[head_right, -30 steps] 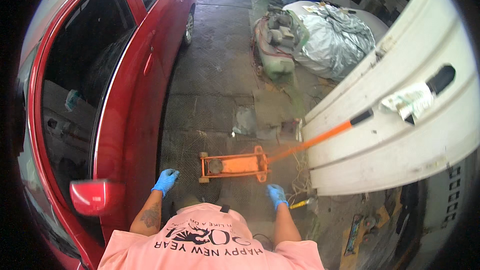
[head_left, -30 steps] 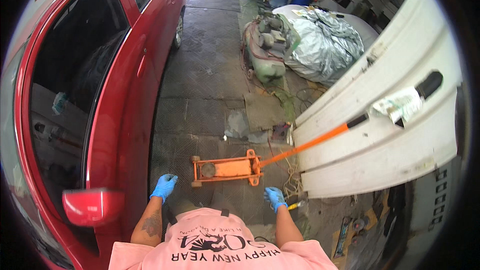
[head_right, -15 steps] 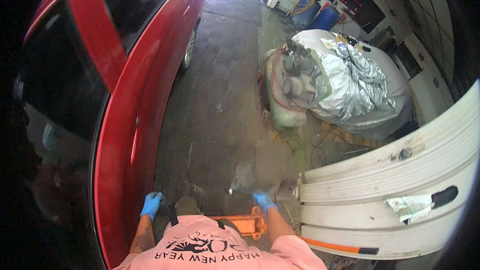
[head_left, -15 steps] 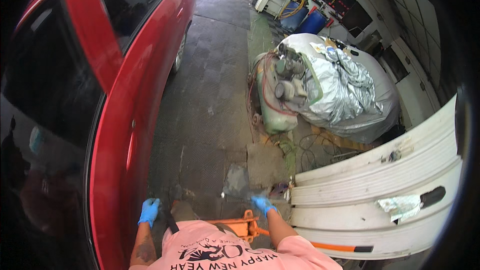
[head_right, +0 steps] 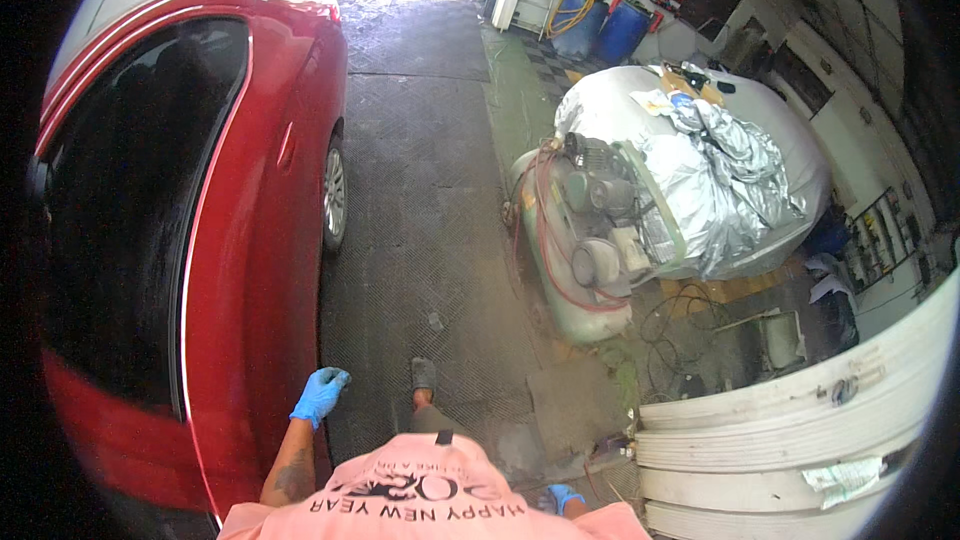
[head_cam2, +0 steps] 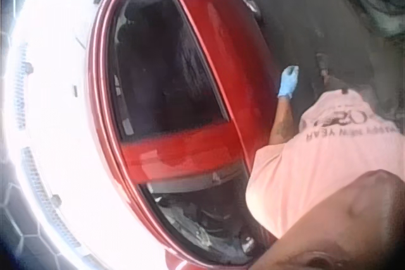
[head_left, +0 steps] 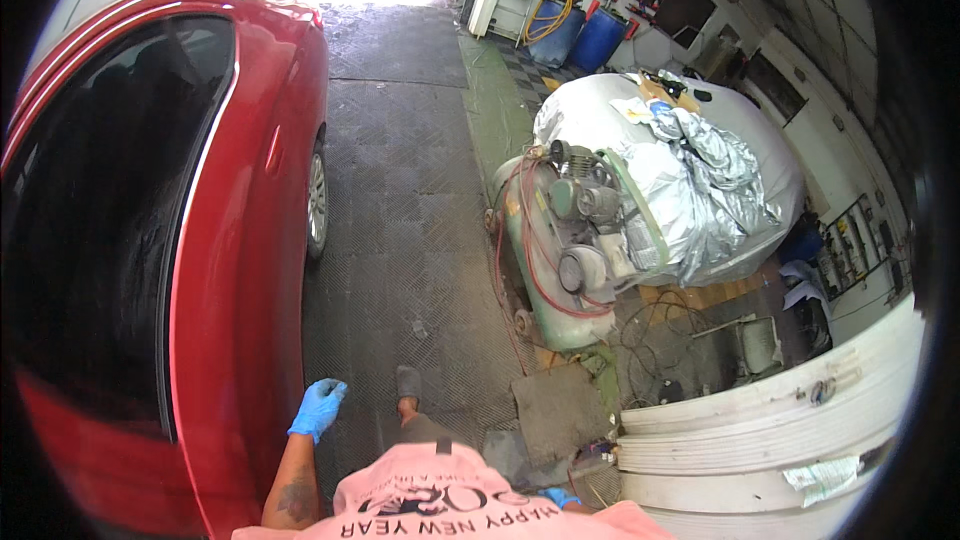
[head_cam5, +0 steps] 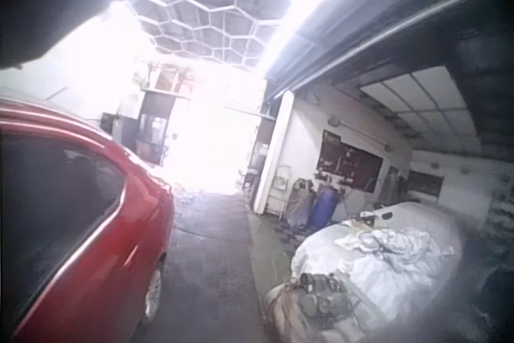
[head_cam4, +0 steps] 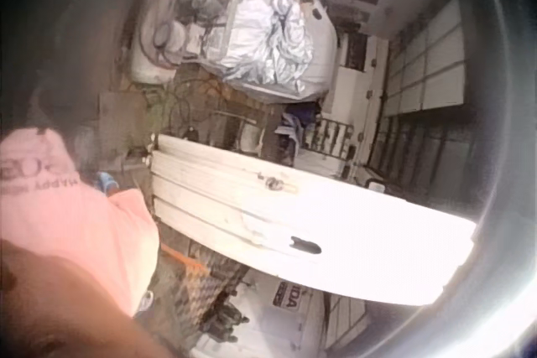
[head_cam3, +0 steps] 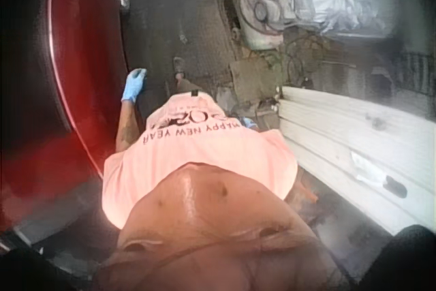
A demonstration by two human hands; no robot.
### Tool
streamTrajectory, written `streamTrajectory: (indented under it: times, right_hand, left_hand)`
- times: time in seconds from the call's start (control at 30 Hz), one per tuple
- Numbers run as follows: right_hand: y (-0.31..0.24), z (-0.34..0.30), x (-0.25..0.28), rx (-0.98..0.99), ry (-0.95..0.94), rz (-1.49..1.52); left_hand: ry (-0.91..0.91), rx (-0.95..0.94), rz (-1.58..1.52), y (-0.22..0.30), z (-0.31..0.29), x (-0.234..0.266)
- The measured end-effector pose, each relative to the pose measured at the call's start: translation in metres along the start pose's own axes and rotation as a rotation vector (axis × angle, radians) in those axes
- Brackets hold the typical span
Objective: The person removes the front wheel of a red car using a lug wrench, then opens the hood and removes the oil cap. They retrieve a funnel and a ZIC oil container, open the container, and pour new oil into the engine using the funnel.
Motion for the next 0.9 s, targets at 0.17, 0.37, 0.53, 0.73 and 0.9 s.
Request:
streamTrajectory:
  times: [0.17, 0.37, 0.53, 0.73, 0.9]
  right_hand:
    - [-0.333, -0.015, -0.076, 0.349, 0.093, -0.623]
    - [-0.775, -0.07, -0.135, 0.815, -0.035, -0.265]
    - [-0.993, -0.112, -0.168, 0.919, -0.017, -0.272]
    - [-1.028, -0.042, -0.176, 0.199, -0.05, -0.105]
    - [-1.062, 0.024, -0.172, 0.055, -0.071, 0.0]
  left_hand:
    - [-0.001, 0.104, 0.434, 0.05, 0.13, 0.053]
    - [0.205, 0.192, 0.056, 0.02, 0.301, 0.1]
    - [0.238, 0.31, 0.2, 0.055, 0.453, 0.135]
    - [0.118, 0.167, 0.266, 0.209, 0.722, 0.178]
    - [0.13, -0.062, 0.072, 0.351, 0.954, 0.21]
Point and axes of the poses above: each hand's wrist, its own z-axis towards the middle knuckle, its own x-axis out of the back of the hand, y = z × x, the point moved 8 cm from there along z, towards the middle knuckle, and after that the axes turned 1 degree about -x, right-handed, at the moved point
